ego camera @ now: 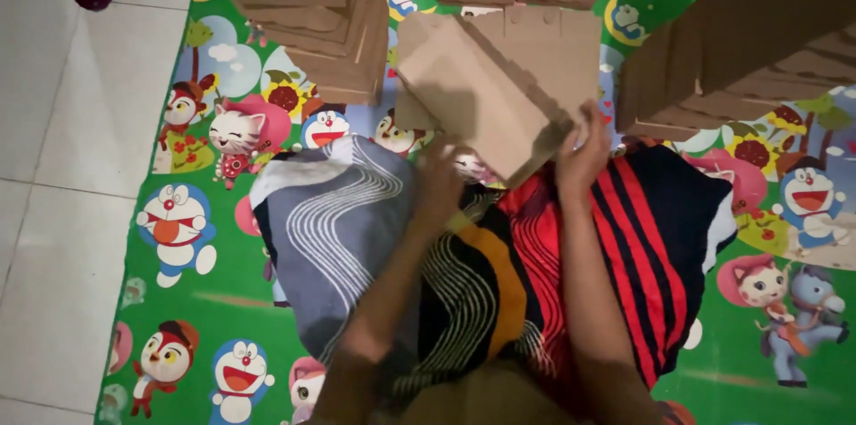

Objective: Folding flat cardboard templates into small boxes while sitting on the floor.

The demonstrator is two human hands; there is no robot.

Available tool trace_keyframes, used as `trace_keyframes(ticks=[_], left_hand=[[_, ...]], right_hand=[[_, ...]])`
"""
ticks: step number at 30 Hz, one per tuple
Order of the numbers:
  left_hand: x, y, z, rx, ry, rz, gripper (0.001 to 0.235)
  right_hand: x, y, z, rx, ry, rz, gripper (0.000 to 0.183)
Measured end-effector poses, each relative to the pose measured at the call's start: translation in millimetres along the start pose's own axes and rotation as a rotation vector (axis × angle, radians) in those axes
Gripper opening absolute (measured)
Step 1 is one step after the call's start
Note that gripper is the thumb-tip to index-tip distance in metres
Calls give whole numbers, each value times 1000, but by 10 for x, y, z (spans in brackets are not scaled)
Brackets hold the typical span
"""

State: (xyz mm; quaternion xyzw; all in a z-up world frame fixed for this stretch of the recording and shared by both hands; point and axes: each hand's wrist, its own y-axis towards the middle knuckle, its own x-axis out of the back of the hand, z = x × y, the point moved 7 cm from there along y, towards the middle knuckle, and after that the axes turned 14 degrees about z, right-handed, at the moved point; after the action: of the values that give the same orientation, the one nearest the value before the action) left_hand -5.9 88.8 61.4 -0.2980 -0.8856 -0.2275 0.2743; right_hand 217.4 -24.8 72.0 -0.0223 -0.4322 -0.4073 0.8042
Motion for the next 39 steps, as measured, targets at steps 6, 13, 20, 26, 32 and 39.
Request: trace_keyframes(ticks=[6, 13, 20, 26, 32, 39], left_hand=[[163, 233, 658, -58, 471, -303, 5], [-597, 654, 1417, -394, 509, -51, 66], [-372, 261, 804, -320, 503, 275, 18], [-358, 89, 710, -191, 235, 335, 19], [-469, -14, 1063, 110, -142, 373, 24], [-664, 55, 1397, 373, -302, 302, 9]], right_hand=[[-85, -315, 158, 121, 202, -253, 29], [-1492, -1003, 117, -370, 675, 493, 13], [-1737, -1023, -463, -961, 1098, 572, 91], [-1878, -1084, -658, -1056, 1173, 627, 109], [-1874, -1070, -743, -1014, 1153, 484, 57], [-1823, -1208, -932, -972, 1122, 208, 41]])
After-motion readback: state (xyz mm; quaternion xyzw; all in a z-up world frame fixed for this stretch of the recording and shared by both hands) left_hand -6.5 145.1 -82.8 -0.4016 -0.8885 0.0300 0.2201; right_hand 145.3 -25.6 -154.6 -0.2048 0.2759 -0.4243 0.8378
